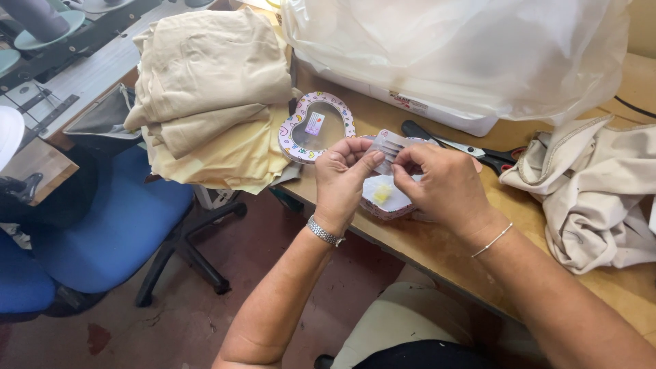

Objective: Threading and adjusting a serger sewing machine using tweezers and small tools

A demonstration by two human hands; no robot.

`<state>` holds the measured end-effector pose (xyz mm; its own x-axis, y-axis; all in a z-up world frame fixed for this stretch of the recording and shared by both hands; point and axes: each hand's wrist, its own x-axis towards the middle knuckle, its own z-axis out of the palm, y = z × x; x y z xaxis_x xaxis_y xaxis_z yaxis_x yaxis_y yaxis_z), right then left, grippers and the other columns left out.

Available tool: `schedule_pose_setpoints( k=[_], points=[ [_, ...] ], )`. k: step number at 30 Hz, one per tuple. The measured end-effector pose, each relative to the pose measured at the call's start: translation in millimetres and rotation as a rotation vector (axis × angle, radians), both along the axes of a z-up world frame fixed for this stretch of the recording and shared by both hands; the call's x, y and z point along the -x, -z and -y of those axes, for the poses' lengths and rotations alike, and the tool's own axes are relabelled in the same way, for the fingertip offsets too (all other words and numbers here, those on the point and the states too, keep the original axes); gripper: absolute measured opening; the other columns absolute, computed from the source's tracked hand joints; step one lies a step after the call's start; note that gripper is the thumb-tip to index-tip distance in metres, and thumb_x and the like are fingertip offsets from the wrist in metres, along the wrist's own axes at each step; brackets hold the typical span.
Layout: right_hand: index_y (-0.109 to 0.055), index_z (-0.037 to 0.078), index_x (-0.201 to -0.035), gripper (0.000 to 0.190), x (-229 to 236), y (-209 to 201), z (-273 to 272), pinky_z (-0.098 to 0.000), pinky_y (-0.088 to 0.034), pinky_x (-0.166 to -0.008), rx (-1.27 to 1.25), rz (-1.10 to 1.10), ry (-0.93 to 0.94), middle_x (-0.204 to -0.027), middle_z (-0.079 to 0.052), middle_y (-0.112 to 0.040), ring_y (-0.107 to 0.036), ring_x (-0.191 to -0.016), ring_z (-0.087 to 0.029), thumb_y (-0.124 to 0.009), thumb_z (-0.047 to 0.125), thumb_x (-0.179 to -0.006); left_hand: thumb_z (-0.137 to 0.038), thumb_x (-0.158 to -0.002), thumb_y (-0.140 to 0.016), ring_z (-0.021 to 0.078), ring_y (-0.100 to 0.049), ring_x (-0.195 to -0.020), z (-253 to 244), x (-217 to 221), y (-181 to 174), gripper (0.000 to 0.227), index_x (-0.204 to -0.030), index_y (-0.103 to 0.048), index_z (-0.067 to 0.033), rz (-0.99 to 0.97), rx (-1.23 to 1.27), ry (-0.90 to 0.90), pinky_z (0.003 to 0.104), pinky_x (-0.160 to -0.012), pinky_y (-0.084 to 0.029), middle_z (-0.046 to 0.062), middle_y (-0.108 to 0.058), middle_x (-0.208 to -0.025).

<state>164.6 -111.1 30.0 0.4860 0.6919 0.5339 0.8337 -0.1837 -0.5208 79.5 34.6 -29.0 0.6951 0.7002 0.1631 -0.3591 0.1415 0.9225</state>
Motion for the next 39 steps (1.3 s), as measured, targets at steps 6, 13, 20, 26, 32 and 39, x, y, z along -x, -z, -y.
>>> schedule_pose_setpoints(
  k=[6, 13, 20, 26, 32, 39],
  points=[
    [-0.075, 0.010, -0.082, 0.011, -9.3, 2.0, -0.2, -0.0328, -0.056, -0.062, 0.079, -0.146, -0.009, -0.068, -0.008, -0.072, -0.073, -0.067, -0.022, -0.076, 0.016, -0.091, -0.006, -0.087, -0.081, 0.0156, -0.075, -0.075, 1.2, -2.2, -2.3, 0.022, -0.102, -0.070, 0.0052, -0.019, -0.054, 0.020, 0.031, -0.068, -0.066, 0.014, -0.075, -0.081],
    [-0.073, 0.012, -0.078, 0.011, -13.1, 1.6, 0.5, -0.0304, -0.054, -0.061, 0.075, -0.129, -0.027, -0.065, -0.006, -0.071, -0.073, -0.066, -0.021, -0.077, 0.015, -0.088, -0.007, -0.086, -0.082, 0.0157, -0.075, -0.076, -0.7, -1.0, -6.5, 0.026, -0.106, -0.071, 0.0062, -0.026, -0.006, 0.012, 0.029, -0.067, -0.067, 0.014, -0.076, -0.083],
    [-0.069, 0.017, -0.077, 0.011, -16.5, -25.0, 26.7, -0.0342, -0.053, -0.058, 0.248, 0.128, 0.092, -0.064, -0.004, -0.067, -0.070, -0.065, -0.023, -0.076, 0.019, -0.085, -0.007, -0.090, -0.079, 0.0122, -0.073, -0.080, -6.4, 3.9, -26.8, 0.026, -0.113, -0.070, 0.0020, -0.085, -0.230, -0.155, 0.027, -0.069, -0.065, 0.012, -0.077, -0.090],
    [-0.070, 0.014, -0.072, 0.011, -2.2, -67.7, 68.2, -0.0276, -0.049, -0.055, 0.196, -0.338, 0.136, -0.053, -0.002, -0.064, -0.060, -0.053, -0.011, -0.077, 0.019, -0.079, -0.019, -0.090, -0.079, 0.0272, -0.076, -0.083, 2.0, -2.0, -23.3, 0.015, -0.101, -0.070, -0.0133, -0.349, -1.000, -0.254, 0.040, -0.075, -0.060, 0.005, -0.076, -0.086],
    [-0.069, 0.012, -0.066, 0.016, -3.7, -78.1, 111.9, -0.0314, -0.048, -0.053, 0.333, -0.480, 0.214, -0.048, -0.003, -0.065, -0.058, -0.049, -0.015, -0.078, 0.023, -0.074, -0.003, -0.096, -0.070, 0.0330, -0.069, -0.107, 38.2, 0.6, -55.4, 0.011, -0.104, -0.073, -0.0090, 0.069, -1.288, -0.342, 0.042, -0.098, -0.053, 0.007, -0.074, -0.104],
    [-0.069, 0.012, -0.069, 0.023, 1.9, -83.0, 168.9, -0.0384, -0.051, -0.057, 0.340, -0.300, 0.237, -0.056, -0.007, -0.070, -0.068, -0.057, -0.024, -0.079, 0.032, -0.074, -0.012, -0.097, -0.072, 0.0253, -0.068, -0.100, 141.2, -2.7, -83.5, 0.004, -0.100, -0.072, -0.0115, 0.235, -1.614, -0.175, 0.046, -0.104, -0.047, 0.004, -0.065, -0.094]
  ],
)
